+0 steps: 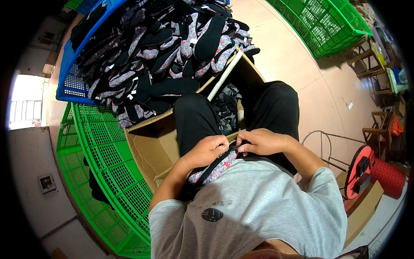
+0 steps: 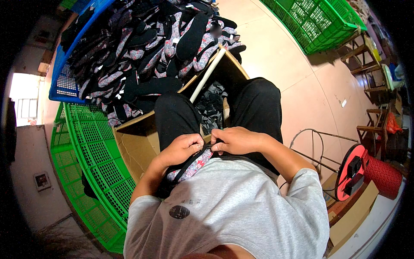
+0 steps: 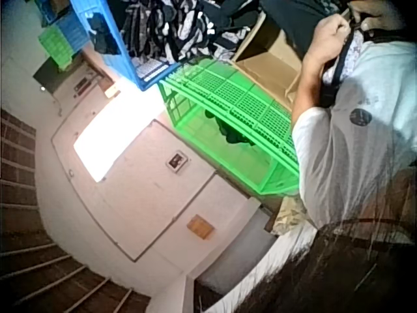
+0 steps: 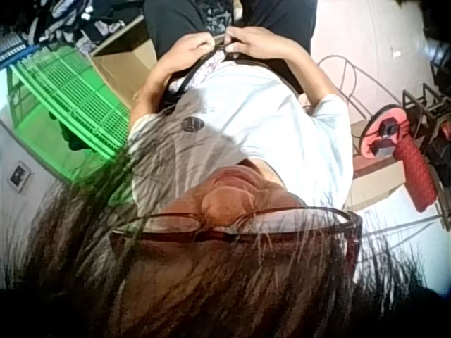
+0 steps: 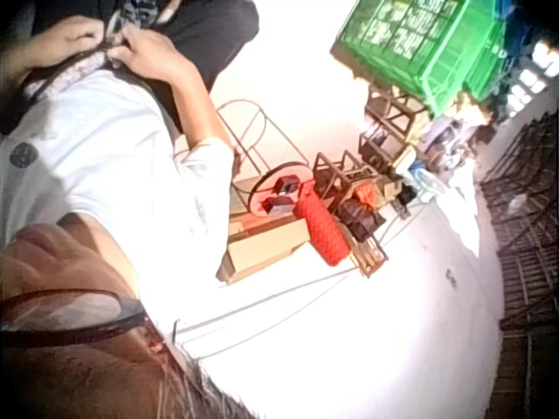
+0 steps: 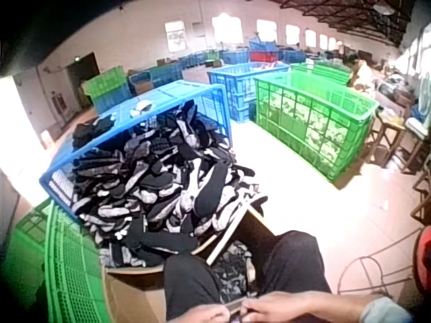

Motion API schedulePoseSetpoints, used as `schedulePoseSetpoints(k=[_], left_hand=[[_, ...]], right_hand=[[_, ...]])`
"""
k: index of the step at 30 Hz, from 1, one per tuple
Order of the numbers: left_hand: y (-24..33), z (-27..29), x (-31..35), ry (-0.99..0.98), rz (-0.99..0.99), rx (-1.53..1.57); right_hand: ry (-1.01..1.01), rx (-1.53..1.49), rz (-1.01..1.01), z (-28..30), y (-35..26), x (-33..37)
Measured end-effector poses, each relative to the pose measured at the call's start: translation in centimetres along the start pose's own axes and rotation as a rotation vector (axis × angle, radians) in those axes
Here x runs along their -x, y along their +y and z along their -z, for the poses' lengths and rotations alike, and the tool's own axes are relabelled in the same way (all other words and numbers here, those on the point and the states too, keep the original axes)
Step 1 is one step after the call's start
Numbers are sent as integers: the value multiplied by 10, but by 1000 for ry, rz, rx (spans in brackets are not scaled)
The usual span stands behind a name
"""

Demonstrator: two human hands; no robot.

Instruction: The person sits on the floor and assembles slippers by hand. They pick up a black slipper sole and a patterned fabric upper, align the edges, and press them together to attach the upper to the sole. The person handles the slippers one at a time, inspecting the fit and pressing the seams.

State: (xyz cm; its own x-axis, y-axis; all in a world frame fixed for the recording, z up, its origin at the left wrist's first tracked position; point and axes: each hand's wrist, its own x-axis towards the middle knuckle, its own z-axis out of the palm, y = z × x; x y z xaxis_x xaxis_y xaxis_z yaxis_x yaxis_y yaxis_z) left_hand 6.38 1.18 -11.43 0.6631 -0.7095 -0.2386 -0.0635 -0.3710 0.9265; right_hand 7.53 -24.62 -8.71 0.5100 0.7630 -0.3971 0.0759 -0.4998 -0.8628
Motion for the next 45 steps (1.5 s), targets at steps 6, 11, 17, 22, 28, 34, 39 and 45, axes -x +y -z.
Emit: schedulePoseSetpoints(k=[6,11,17,22,28,34,39,45], left_hand=[[5,0,0,6,-13,-50],[5,-2,-1,29,-12,-68],[3,0,-1,7,22,-64],[1,-1,-3,-2,42,-59],[-2,-1,-3,20,32,-39],[-7,-5,-4,47,21,36],[-10,-7,-5,49,23,55],[-11,-8,-5,72,52,39]], right_hand=[[-57,138,37,6,-5,-6],[-102,115,-27,9,-11,-12],[-107,102,-37,10,-13,-14],[-109,81,-44,9,-12,-17],[-134,15,-51,10,-10,-20],[-168,10,-43,13,-11,-23],[-172,8,-58,13,-11,-27],[-151,-70,-54,11,-7,-29]])
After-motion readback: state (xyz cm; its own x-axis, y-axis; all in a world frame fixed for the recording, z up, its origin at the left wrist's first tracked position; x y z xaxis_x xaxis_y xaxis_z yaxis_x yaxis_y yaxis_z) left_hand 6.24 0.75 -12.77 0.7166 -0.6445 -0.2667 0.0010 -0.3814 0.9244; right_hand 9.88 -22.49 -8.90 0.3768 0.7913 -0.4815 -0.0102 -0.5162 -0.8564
